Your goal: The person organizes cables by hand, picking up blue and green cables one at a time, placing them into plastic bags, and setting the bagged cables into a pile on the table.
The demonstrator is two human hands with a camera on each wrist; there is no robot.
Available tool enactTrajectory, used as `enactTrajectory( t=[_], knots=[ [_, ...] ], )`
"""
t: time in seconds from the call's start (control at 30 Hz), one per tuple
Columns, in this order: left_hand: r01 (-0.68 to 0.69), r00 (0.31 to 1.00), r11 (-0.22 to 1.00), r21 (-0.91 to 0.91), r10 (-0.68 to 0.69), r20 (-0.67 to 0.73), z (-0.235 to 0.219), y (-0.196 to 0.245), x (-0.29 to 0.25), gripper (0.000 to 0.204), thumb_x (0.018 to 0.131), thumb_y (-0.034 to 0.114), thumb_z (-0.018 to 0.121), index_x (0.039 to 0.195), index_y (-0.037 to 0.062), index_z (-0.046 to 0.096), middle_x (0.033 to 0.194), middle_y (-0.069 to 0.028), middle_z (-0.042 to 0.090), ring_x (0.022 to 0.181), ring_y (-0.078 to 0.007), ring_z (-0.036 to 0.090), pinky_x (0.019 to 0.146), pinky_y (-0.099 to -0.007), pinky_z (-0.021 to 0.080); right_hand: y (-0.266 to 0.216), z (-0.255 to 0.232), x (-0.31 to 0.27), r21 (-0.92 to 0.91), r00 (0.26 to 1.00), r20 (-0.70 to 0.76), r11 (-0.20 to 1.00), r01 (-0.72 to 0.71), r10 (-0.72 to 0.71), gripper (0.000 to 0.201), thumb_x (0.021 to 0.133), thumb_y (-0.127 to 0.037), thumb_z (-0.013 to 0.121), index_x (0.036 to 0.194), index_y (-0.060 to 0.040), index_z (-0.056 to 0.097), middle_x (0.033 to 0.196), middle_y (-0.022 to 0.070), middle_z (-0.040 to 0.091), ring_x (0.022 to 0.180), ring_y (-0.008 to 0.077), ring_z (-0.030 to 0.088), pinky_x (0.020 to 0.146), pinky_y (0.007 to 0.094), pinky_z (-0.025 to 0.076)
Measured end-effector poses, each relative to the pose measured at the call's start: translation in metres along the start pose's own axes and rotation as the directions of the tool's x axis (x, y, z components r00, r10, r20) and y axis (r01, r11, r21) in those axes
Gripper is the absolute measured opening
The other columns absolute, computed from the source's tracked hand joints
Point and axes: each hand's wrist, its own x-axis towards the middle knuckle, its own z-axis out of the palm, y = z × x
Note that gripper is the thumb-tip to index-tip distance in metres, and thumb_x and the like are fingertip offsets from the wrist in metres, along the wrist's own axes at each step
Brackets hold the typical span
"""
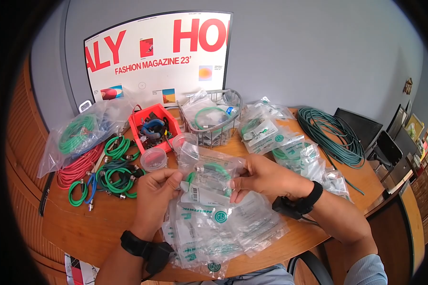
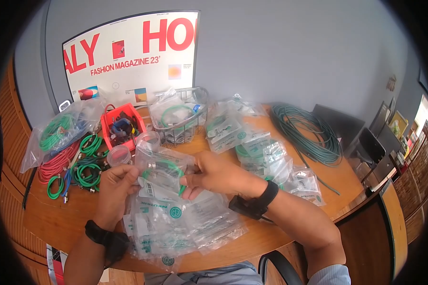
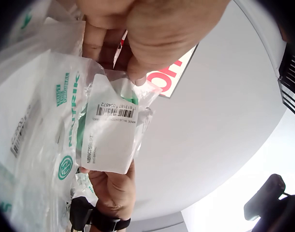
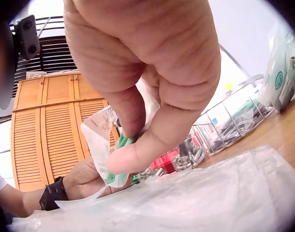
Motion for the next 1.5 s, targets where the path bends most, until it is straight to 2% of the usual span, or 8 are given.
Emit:
enactTrajectory(
  t=[0.4, 0.67, 0.87, 0.93, 1.07, 1.2, 1.4, 1.5],
  knots=[
    [0.040, 0.965, 0.997, -0.068, -0.021, 0.261, 0.000, -0.002, 0.000, 0.042, 0.100, 0.015, 0.064, 0.137, -0.0018, 0.055, 0.115, -0.0081, 0.070, 0.104, -0.0143, 0.065, 0.089, -0.0303, 0.055, 0.004, 0.001, 0.001, 0.050, 0.994, -0.067, 0.994, 0.093, -0.089, 0.027, 0.097, 0.000, 0.059, 0.122, 0.0102, 0.058, 0.099, 0.0134, 0.069, 0.081, 0.0179, 0.072, 0.073, 0.0285, 0.062],
    [0.120, 0.924, 0.985, -0.126, -0.065, 0.378, 0.008, 0.009, -0.007, 0.058, 0.105, 0.025, 0.054, 0.153, 0.0016, 0.030, 0.144, -0.0172, 0.050, 0.130, -0.0254, 0.053, 0.096, -0.0397, 0.055, 0.005, -0.012, -0.010, 0.055, 0.966, -0.251, 0.996, 0.070, -0.054, 0.039, 0.094, -0.006, 0.066, 0.128, 0.0090, 0.055, 0.101, 0.0120, 0.067, 0.083, 0.0161, 0.069, 0.070, 0.0268, 0.061],
    [0.214, 0.848, 0.977, -0.010, -0.181, 0.498, 0.007, 0.021, -0.008, 0.053, 0.104, 0.022, 0.055, 0.149, -0.0008, 0.037, 0.131, -0.0232, 0.060, 0.116, -0.0323, 0.065, 0.089, -0.0396, 0.058, -0.031, -0.047, -0.069, 0.050, 0.910, -0.391, 0.985, 0.167, -0.134, 0.049, 0.090, -0.014, 0.073, 0.129, 0.0101, 0.055, 0.104, 0.0101, 0.067, 0.087, 0.0162, 0.068, 0.069, 0.0278, 0.060],
    [0.184, 0.859, 0.983, -0.016, -0.152, 0.489, 0.011, 0.016, -0.009, 0.049, 0.104, 0.022, 0.055, 0.146, -0.0015, 0.041, 0.123, -0.0253, 0.063, 0.106, -0.0331, 0.070, 0.085, -0.0375, 0.059, -0.019, -0.084, -0.095, 0.086, 0.906, -0.420, 0.991, 0.098, -0.053, 0.041, 0.087, -0.004, 0.075, 0.126, 0.0026, 0.062, 0.112, 0.0063, 0.070, 0.091, 0.0130, 0.069, 0.084, 0.0299, 0.056],
    [0.154, 0.879, 0.986, 0.055, -0.163, 0.447, 0.008, 0.021, -0.008, 0.048, 0.103, 0.025, 0.057, 0.142, -0.0023, 0.047, 0.120, -0.0248, 0.065, 0.106, -0.0314, 0.070, 0.081, -0.0357, 0.059, 0.010, -0.128, -0.135, -0.149, 0.874, -0.485, 0.987, -0.061, -0.019, 0.054, 0.088, 0.001, 0.071, 0.138, 0.0022, 0.052, 0.115, 0.0084, 0.069, 0.090, 0.0123, 0.070, 0.070, 0.0255, 0.061],
    [0.167, 0.880, 0.984, 0.069, -0.180, 0.439, 0.008, 0.019, -0.007, 0.047, 0.102, 0.026, 0.060, 0.137, -0.0039, 0.050, 0.117, -0.0244, 0.066, 0.102, -0.0315, 0.071, 0.077, -0.0356, 0.060, 0.023, -0.131, -0.163, 0.044, 0.777, -0.612, 0.988, -0.151, 0.146, 0.031, 0.082, -0.001, 0.068, 0.110, 0.0084, 0.063, 0.087, 0.0081, 0.069, 0.076, 0.0142, 0.069, 0.062, 0.0246, 0.056],
    [0.192, 0.874, 0.978, 0.086, -0.210, 0.438, 0.007, 0.015, -0.007, 0.043, 0.100, 0.024, 0.063, 0.131, -0.0042, 0.054, 0.110, -0.0221, 0.068, 0.098, -0.0316, 0.072, 0.073, -0.0352, 0.060, 0.041, -0.131, -0.191, 0.189, 0.776, -0.618, 0.982, -0.014, 0.130, 0.036, 0.085, -0.011, 0.076, 0.113, 0.0088, 0.063, 0.091, 0.0086, 0.069, 0.070, 0.0142, 0.069, 0.062, 0.0254, 0.057],
    [0.185, 0.865, 0.977, 0.109, -0.215, 0.453, 0.007, 0.011, -0.006, 0.041, 0.101, 0.021, 0.062, 0.130, -0.0056, 0.054, 0.111, -0.0238, 0.068, 0.098, -0.0321, 0.072, 0.074, -0.0343, 0.060, 0.053, -0.139, -0.200, -0.087, 0.738, -0.616, 0.907, -0.413, 0.277, 0.038, 0.091, -0.013, 0.072, 0.116, 0.0105, 0.057, 0.086, 0.0083, 0.063, 0.069, 0.0179, 0.070, 0.058, 0.0283, 0.059]
  ],
)
